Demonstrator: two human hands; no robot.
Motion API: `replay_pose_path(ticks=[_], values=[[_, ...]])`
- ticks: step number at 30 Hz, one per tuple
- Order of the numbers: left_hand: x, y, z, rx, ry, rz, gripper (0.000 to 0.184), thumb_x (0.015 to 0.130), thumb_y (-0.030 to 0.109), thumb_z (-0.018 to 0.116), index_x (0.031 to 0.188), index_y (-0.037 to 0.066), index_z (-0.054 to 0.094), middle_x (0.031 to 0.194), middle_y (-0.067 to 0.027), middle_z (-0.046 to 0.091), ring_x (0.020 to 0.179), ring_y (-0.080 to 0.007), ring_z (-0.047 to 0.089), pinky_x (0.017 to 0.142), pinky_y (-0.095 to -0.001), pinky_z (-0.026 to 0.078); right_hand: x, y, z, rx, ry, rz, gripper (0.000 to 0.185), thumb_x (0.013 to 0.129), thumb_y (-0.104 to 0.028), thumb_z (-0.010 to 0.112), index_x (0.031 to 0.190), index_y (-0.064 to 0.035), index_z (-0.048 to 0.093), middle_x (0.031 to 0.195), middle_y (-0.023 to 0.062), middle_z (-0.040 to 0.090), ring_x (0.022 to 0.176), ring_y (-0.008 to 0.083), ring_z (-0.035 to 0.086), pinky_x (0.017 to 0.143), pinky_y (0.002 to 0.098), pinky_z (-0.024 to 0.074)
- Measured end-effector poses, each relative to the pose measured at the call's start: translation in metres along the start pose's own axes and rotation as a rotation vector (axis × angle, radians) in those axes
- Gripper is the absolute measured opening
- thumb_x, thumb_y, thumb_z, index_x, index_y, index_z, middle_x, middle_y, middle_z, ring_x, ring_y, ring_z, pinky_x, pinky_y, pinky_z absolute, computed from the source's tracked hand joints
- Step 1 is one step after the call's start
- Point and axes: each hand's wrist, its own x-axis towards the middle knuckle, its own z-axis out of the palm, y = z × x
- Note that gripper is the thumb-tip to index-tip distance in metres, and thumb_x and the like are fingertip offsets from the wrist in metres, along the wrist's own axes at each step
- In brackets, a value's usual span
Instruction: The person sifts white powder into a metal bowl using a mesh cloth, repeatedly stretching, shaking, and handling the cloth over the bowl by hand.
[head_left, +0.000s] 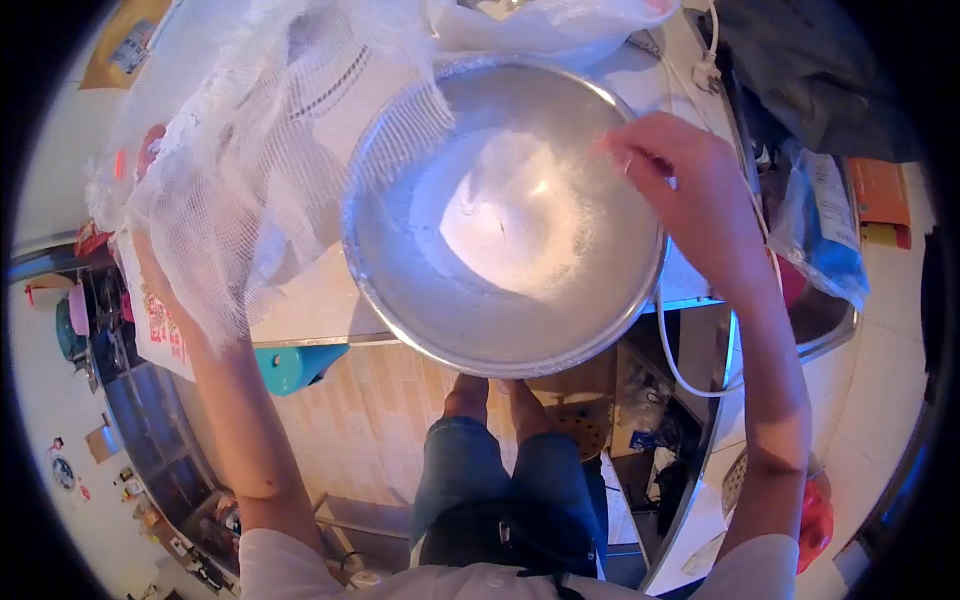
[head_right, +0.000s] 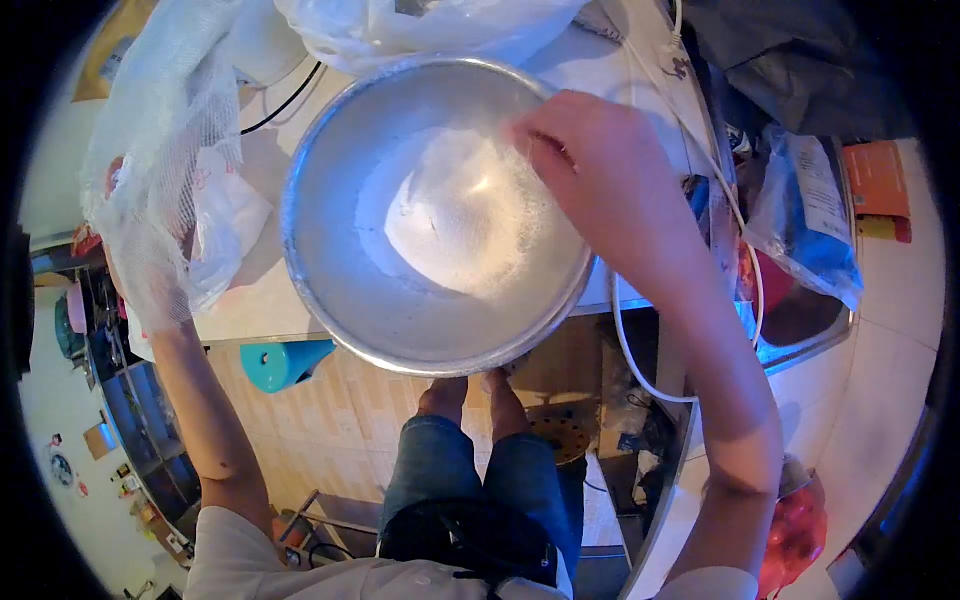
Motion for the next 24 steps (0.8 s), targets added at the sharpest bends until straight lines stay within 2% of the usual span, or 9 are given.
replay_pose_path(ticks=[3, 6, 9, 10, 11, 12, 14, 16, 24], values=[[-0.002, 0.002, 0.003, -0.291, 0.06, -0.012, 0.042, 0.063, 0.003, 0.053, 0.104, -0.002, 0.042, 0.091, -0.0096, 0.051, 0.083, -0.0167, 0.049, 0.075, -0.0233, 0.035, 0.009, -0.007, -0.004, 0.512, 0.003, 0.253, 0.016, 0.072, -0.011, 0.05, 0.082, -0.0004, 0.056, 0.071, 0.0077, 0.055, 0.062, 0.0138, 0.053, 0.056, 0.026, 0.0418], [-0.004, 0.009, 0.004, -0.665, 0.136, -0.083, 0.041, 0.063, 0.003, 0.053, 0.103, -0.002, 0.042, 0.089, -0.0091, 0.051, 0.082, -0.0167, 0.049, 0.074, -0.023, 0.036, 0.02, -0.017, -0.008, 0.819, 0.078, 0.238, 0.02, 0.073, -0.015, 0.05, 0.088, -0.0022, 0.056, 0.068, 0.0047, 0.055, 0.059, 0.0079, 0.05, 0.055, 0.025, 0.0419], [-0.003, 0.003, 0.011, -0.535, 0.077, -0.112, 0.038, 0.065, 0.007, 0.054, 0.101, 0.001, 0.043, 0.091, -0.011, 0.051, 0.083, -0.0169, 0.049, 0.073, -0.0249, 0.036, 0.032, -0.034, -0.021, 1.195, -0.06, 0.277, 0.02, 0.076, -0.02, 0.047, 0.089, -0.0064, 0.056, 0.074, 0.0034, 0.054, 0.065, 0.0091, 0.051, 0.06, 0.0212, 0.0401], [-0.002, 0.002, 0.013, -0.409, 0.035, -0.114, 0.036, 0.066, 0.01, 0.054, 0.099, 0.002, 0.044, 0.092, -0.012, 0.05, 0.083, -0.0169, 0.049, 0.072, -0.0258, 0.037, 0.037, -0.035, -0.031, 1.402, -0.221, 0.324, 0.04, 0.073, -0.034, 0.044, 0.1, -0.0041, 0.042, 0.086, 0.0071, 0.05, 0.076, 0.0148, 0.048, 0.068, 0.025, 0.0379], [-0.001, 0.005, 0.011, -0.826, -0.004, -0.298, 0.033, 0.068, 0.011, 0.053, 0.099, 0.001, 0.045, 0.09, -0.0101, 0.051, 0.08, -0.0155, 0.049, 0.07, -0.0239, 0.037, 0.043, -0.032, -0.044, 1.602, -0.388, 0.37, 0.063, 0.069, -0.048, 0.04, 0.11, -0.0018, 0.028, 0.099, 0.0107, 0.046, 0.088, 0.0206, 0.046, 0.077, 0.0288, 0.0356], [0.002, 0.014, 0.008, -1.244, -0.044, -0.483, 0.031, 0.07, 0.012, 0.052, 0.099, 0.0, 0.047, 0.088, -0.0081, 0.051, 0.077, -0.014, 0.049, 0.068, -0.0219, 0.037, 0.044, -0.033, -0.045, 1.609, -0.422, 0.33, 0.07, 0.068, -0.052, 0.039, 0.114, -0.0006, 0.025, 0.104, 0.0125, 0.044, 0.093, 0.0235, 0.045, 0.081, 0.031, 0.0351], [0.006, 0.026, 0.011, -1.566, -0.08, -0.679, 0.029, 0.073, 0.015, 0.05, 0.098, 0.0, 0.049, 0.085, -0.0058, 0.052, 0.072, -0.0118, 0.049, 0.064, -0.0198, 0.037, 0.046, -0.035, -0.046, 1.64, -0.461, 0.275, 0.073, 0.068, -0.053, 0.039, 0.116, 0.0002, 0.024, 0.106, 0.0138, 0.044, 0.095, 0.0256, 0.045, 0.082, 0.0329, 0.0351], [0.014, 0.033, 0.022, -1.378, -0.069, -0.693, 0.029, 0.074, 0.02, 0.05, 0.097, 0.001, 0.05, 0.083, -0.005, 0.052, 0.069, -0.0104, 0.049, 0.061, -0.0197, 0.037, 0.045, -0.035, -0.041, 1.645, -0.397, 0.283, 0.065, 0.069, -0.047, 0.04, 0.112, -0.0006, 0.029, 0.1, 0.0129, 0.045, 0.09, 0.0239, 0.046, 0.078, 0.032, 0.0361], [0.032, 0.054, 0.009, -1.666, 0.022, -0.811, 0.026, 0.077, 0.019, 0.045, 0.095, 0.0, 0.049, 0.082, -0.0056, 0.053, 0.069, -0.0118, 0.049, 0.061, -0.0204, 0.039, 0.028, -0.028, -0.018, 1.207, -0.078, 0.434, 0.033, 0.071, -0.025, 0.045, 0.096, -0.0036, 0.047, 0.076, 0.0092, 0.052, 0.069, 0.0172, 0.051, 0.062, 0.0286, 0.0405]])
